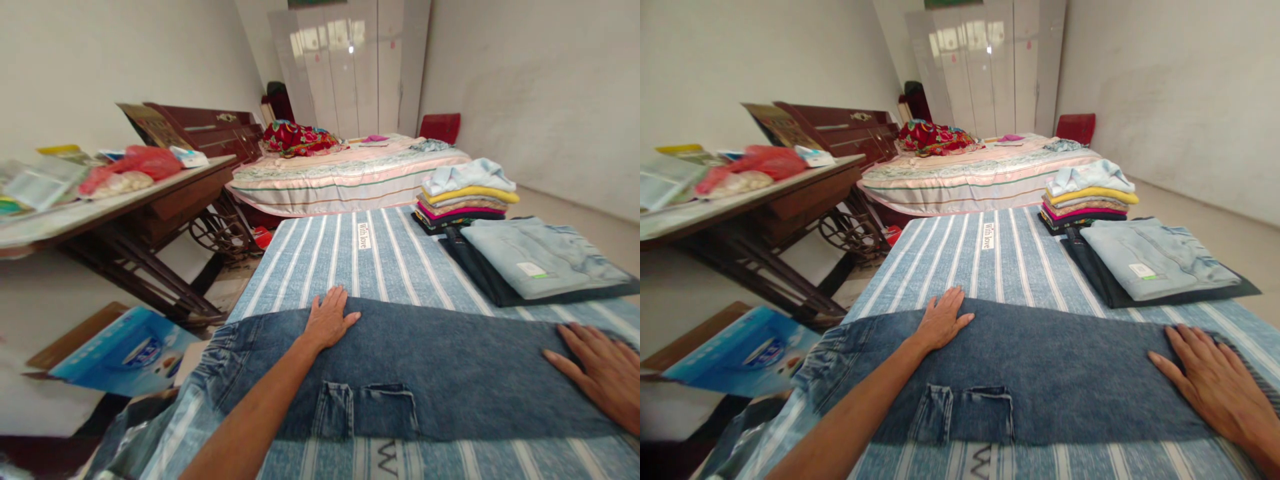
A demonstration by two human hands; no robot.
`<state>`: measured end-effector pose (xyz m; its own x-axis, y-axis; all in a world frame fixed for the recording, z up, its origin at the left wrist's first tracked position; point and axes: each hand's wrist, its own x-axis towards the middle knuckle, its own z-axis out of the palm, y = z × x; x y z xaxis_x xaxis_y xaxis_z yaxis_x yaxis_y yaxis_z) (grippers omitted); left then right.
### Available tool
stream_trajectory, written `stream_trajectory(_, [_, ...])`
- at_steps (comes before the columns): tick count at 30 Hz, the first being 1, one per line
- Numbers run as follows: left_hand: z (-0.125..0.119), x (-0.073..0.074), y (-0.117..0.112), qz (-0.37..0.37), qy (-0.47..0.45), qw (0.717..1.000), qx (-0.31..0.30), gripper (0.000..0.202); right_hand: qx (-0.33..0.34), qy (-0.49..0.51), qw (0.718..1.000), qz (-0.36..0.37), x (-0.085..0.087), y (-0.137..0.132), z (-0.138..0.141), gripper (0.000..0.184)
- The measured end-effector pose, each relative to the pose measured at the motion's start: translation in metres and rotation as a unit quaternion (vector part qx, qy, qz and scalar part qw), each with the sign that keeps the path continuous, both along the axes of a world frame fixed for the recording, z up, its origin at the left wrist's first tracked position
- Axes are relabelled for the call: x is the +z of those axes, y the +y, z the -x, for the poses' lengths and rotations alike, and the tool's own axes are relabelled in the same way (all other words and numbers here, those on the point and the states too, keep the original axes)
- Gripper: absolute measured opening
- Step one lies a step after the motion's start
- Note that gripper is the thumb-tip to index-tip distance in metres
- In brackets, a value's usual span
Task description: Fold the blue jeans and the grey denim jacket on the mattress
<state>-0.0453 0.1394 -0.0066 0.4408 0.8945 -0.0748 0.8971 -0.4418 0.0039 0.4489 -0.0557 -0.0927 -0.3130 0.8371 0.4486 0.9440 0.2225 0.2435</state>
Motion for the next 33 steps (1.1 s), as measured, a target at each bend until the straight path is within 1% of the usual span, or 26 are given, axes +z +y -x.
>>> stream_trajectory(5, [-0.001, 0.002, -0.001, 0.003, -0.003, 1.0, 0.005, 0.07, -0.028, 0.003, 0.999, 0.026, -0.008, -0.001, -0.005, 0.046])
stream_trajectory(10, [-0.002, 0.005, 0.0, 0.022, -0.015, 1.0, 0.011, 0.07, -0.047, -0.016, 0.998, 0.027, -0.014, 0.0, -0.007, 0.049])
stream_trajectory(13, [-0.001, 0.008, 0.002, 0.031, -0.021, 0.999, 0.012, 0.069, -0.056, -0.01, 0.998, 0.027, -0.014, 0.0, -0.004, 0.051])
stream_trajectory(19, [0.0, 0.015, 0.003, 0.023, -0.037, 0.999, 0.007, 0.063, -0.068, 0.029, 0.997, 0.028, -0.004, 0.001, 0.006, 0.049])
stream_trajectory(22, [-0.003, 0.021, -0.002, 0.006, -0.03, 1.0, 0.001, 0.061, -0.095, 0.047, 0.993, 0.045, 0.001, 0.003, 0.011, 0.048])
stream_trajectory(25, [-0.009, 0.025, -0.008, -0.011, -0.016, 1.0, -0.02, 0.061, -0.126, 0.052, 0.989, 0.064, 0.007, 0.004, 0.016, 0.048])
stream_trajectory(28, [-0.015, 0.023, -0.011, -0.031, -0.01, 0.998, -0.046, 0.062, -0.134, 0.051, 0.987, 0.072, 0.012, 0.004, 0.02, 0.049])
stream_trajectory(31, [-0.02, 0.017, -0.009, -0.039, -0.003, 0.997, -0.063, 0.068, -0.136, 0.052, 0.987, 0.068, 0.015, 0.005, 0.023, 0.053])
stream_trajectory(33, [-0.021, 0.013, -0.006, -0.034, 0.005, 0.997, -0.067, 0.072, -0.153, 0.058, 0.985, 0.059, 0.016, 0.006, 0.025, 0.056])
